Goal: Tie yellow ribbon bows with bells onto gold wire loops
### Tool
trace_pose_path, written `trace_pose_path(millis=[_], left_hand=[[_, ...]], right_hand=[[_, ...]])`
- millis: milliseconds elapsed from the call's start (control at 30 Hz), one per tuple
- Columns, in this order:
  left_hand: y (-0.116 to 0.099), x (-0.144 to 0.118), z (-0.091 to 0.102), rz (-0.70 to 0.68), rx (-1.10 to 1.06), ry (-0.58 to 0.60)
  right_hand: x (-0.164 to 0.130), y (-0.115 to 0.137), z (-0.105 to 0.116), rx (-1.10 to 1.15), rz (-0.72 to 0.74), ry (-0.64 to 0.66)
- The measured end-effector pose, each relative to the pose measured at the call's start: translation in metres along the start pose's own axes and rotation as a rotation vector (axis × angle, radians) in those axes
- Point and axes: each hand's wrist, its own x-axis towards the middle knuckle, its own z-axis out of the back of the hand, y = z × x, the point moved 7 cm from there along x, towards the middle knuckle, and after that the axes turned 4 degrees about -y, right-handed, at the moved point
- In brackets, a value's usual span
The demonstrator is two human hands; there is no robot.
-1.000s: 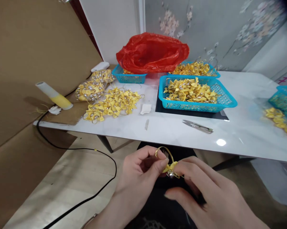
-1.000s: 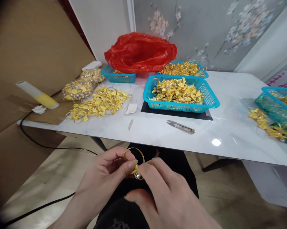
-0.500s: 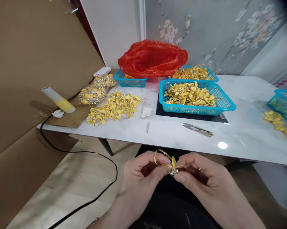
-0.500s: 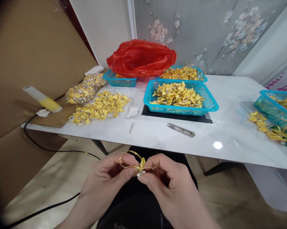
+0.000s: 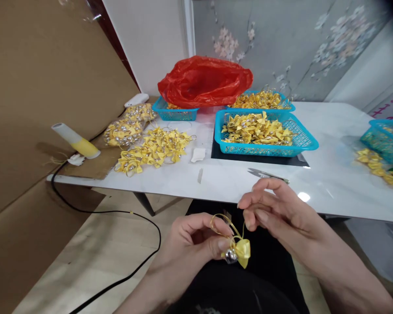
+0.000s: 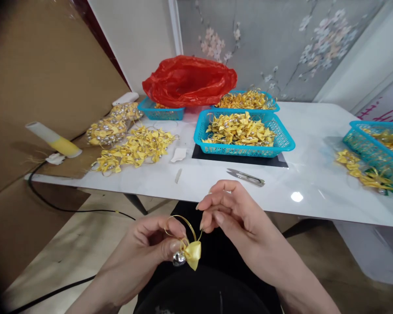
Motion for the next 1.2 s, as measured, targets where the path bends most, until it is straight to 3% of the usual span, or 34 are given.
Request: trace_pose_path(millis=[167, 267, 400, 533, 767, 967, 1200], left_hand=[[0.002, -0.001, 0.002, 0.030, 0.002, 0.028], [0.003, -0.001, 0.001, 0.034, -0.006, 0.047], [0.006, -0.001, 0.000, 0.023, -0.001, 0.069], [0.006, -0.003, -0.002, -0.003, 0.008, 0.115], [0.000, -0.004, -0.006, -0.017, 0.198, 0.118], [0.002, -0.007, -0.008, 0.028, 0.232, 0.126], [0.001, -0.008, -0.007, 0.001, 0.319, 0.123]], right_hand=[[0.007, -0.018, -0.004, 0.265, -0.098, -0.084], [0.013, -0.023, -0.004, 0.361, -0.149, -0.177], [0.021, -0.028, -0.009, 0.442, -0.198, -0.197], [0.019, -0.036, -0.008, 0.452, -0.215, -0.237], [0.006, -0.033, -0.003, 0.380, -0.198, -0.146], [0.006, -0.036, 0.000, 0.470, -0.298, -0.177], [0.010, -0.044, -0.007, 0.284, -0.153, -0.227]])
